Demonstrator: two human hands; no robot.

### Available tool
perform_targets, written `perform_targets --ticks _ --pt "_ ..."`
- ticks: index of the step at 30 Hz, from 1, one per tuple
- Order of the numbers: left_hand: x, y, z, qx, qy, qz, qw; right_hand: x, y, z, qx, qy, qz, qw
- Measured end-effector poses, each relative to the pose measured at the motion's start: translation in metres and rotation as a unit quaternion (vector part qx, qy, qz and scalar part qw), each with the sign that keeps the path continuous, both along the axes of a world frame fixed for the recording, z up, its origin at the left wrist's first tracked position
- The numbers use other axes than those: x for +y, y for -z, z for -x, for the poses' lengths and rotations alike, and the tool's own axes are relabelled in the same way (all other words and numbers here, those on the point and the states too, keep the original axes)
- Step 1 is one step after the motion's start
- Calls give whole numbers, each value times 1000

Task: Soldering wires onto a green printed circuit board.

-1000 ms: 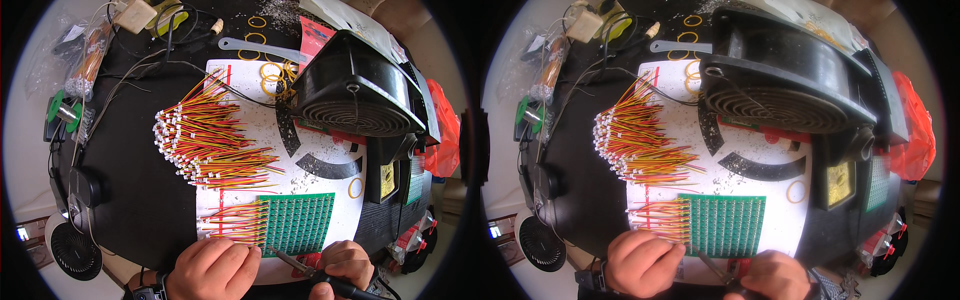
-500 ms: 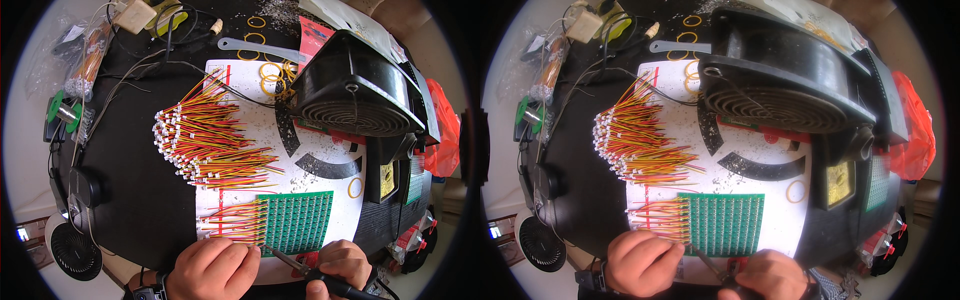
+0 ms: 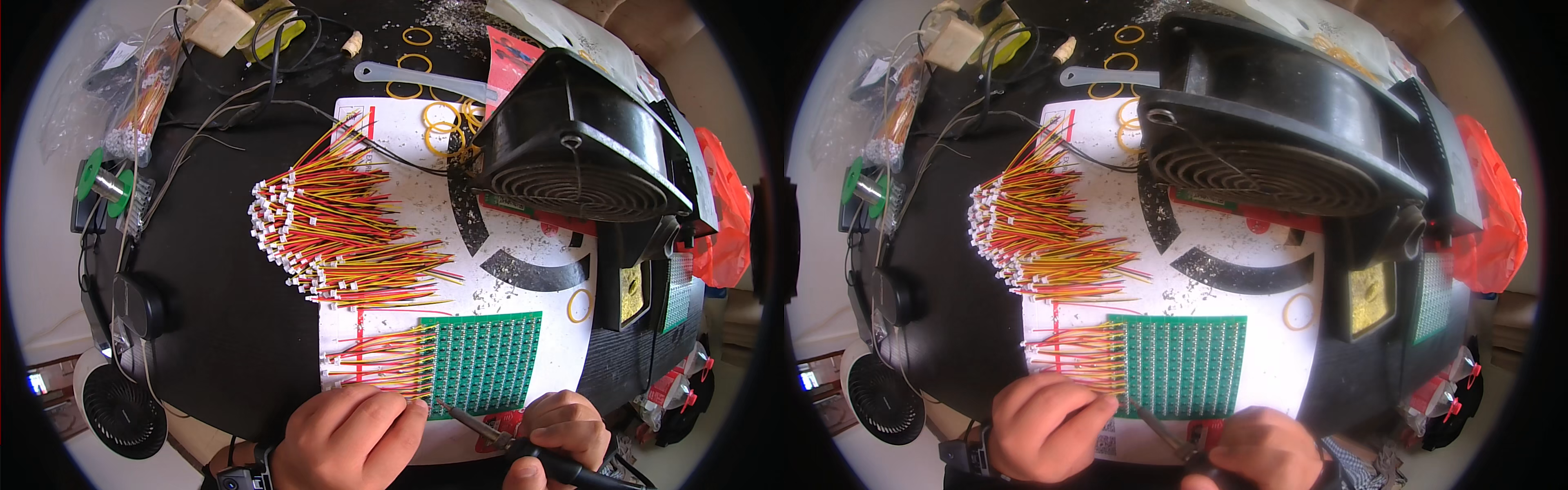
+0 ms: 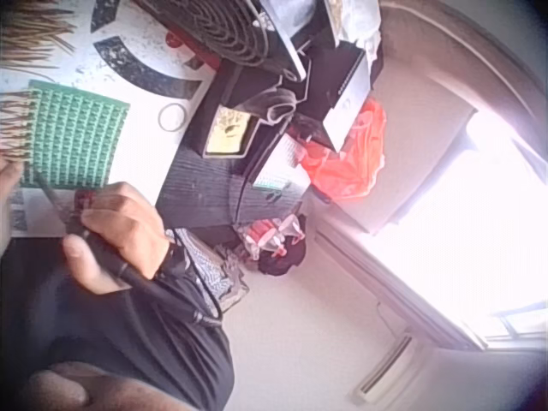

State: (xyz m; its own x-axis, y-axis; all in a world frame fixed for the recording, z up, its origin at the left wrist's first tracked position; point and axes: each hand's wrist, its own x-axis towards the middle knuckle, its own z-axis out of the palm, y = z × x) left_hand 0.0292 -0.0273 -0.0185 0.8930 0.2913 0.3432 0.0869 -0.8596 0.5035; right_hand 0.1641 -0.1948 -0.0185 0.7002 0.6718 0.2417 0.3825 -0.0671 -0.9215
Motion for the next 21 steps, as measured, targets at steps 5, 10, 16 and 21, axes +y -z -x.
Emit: perform_targets --ticks 5,10,16,21 --pt "1 -1 0 -1 2 3 1000 7 -9 -16 -41 -122 -30 991" --pt "2 3 0 -9 22 13 1000 8 -9 -14 -41 -114 -40 992" --pt "1 8 0 -13 26 11 1000 9 -9 -14 -48 -112 -41 992" --pt "1 2 2 -19 7 30 999 10 -8 -14 -54 -120 -38 991"
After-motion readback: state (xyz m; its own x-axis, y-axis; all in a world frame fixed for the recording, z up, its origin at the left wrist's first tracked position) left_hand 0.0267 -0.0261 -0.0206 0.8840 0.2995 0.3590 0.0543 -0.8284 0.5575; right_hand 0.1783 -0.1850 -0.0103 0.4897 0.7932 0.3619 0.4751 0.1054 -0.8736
